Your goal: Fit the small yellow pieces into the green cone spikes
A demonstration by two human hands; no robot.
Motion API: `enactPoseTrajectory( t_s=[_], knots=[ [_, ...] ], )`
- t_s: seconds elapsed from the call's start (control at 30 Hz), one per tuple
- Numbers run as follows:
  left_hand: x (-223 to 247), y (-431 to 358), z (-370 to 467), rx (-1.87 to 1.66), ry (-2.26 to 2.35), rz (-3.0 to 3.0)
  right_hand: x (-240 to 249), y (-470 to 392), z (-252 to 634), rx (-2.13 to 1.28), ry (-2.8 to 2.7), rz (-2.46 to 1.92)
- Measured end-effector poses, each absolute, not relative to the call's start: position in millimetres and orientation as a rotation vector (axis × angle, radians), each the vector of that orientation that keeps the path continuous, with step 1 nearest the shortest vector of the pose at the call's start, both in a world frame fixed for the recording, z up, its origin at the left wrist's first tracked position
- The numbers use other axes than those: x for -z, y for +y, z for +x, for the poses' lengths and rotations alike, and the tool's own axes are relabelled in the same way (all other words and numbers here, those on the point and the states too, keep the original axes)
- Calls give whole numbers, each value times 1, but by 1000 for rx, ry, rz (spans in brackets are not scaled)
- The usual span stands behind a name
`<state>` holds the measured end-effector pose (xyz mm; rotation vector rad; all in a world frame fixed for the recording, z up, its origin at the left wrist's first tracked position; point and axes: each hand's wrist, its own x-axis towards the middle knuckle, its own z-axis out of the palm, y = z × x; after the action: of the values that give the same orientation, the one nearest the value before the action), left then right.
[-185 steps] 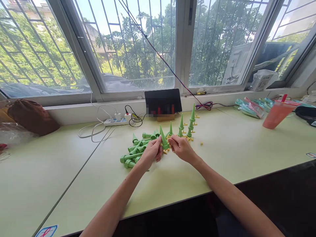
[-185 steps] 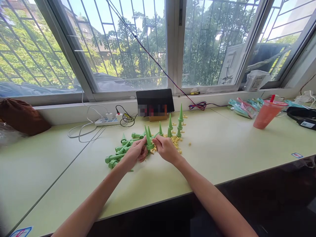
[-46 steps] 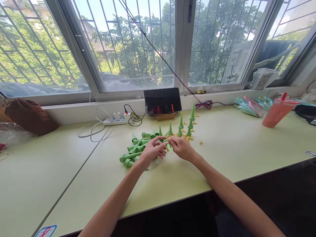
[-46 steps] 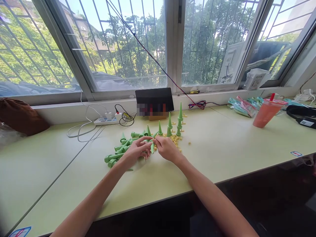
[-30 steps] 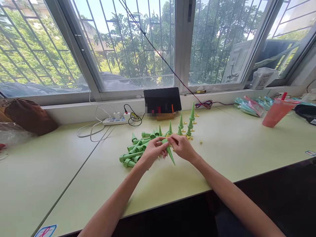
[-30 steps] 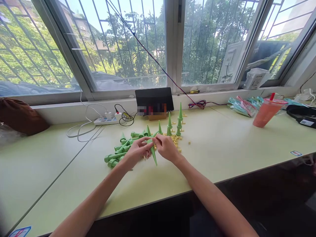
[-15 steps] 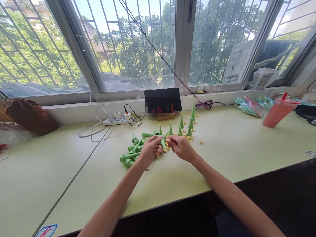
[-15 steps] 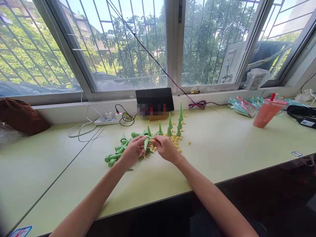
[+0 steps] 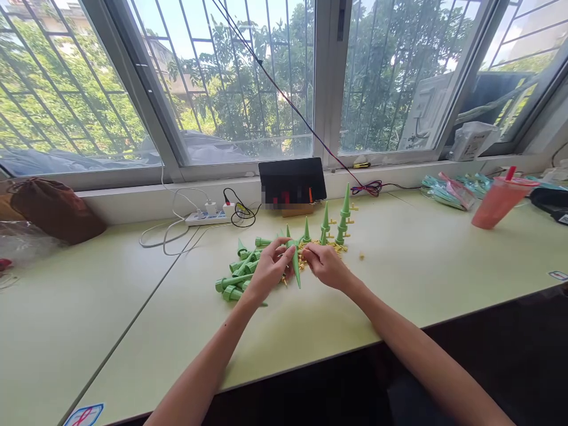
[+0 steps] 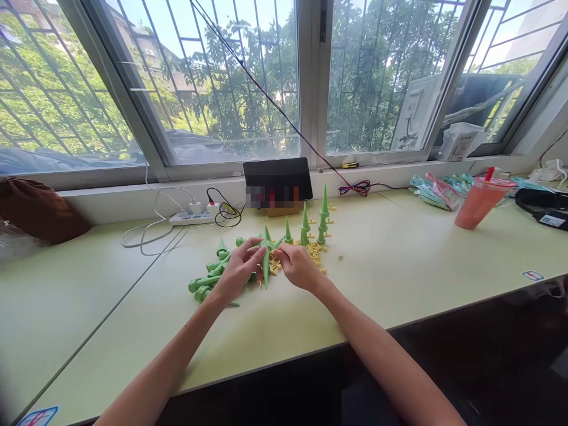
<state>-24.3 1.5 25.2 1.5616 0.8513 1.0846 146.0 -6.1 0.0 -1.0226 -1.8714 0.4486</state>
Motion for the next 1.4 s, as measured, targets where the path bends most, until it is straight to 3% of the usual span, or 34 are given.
enactPoseTrajectory(
  t_s=[0.27,0.8,1.4],
  knots=[
    [-23,0,-20,-1124,833,1673,-3,-8,146,-545,-1840,-1061],
    [-22,5,-19,-1209,970,1401,-4,-8,146,-391,-1808,-1034],
    [-20,6,-21,-957,890,1261,1,-5,146,-379,-1859,-1019]
  ],
)
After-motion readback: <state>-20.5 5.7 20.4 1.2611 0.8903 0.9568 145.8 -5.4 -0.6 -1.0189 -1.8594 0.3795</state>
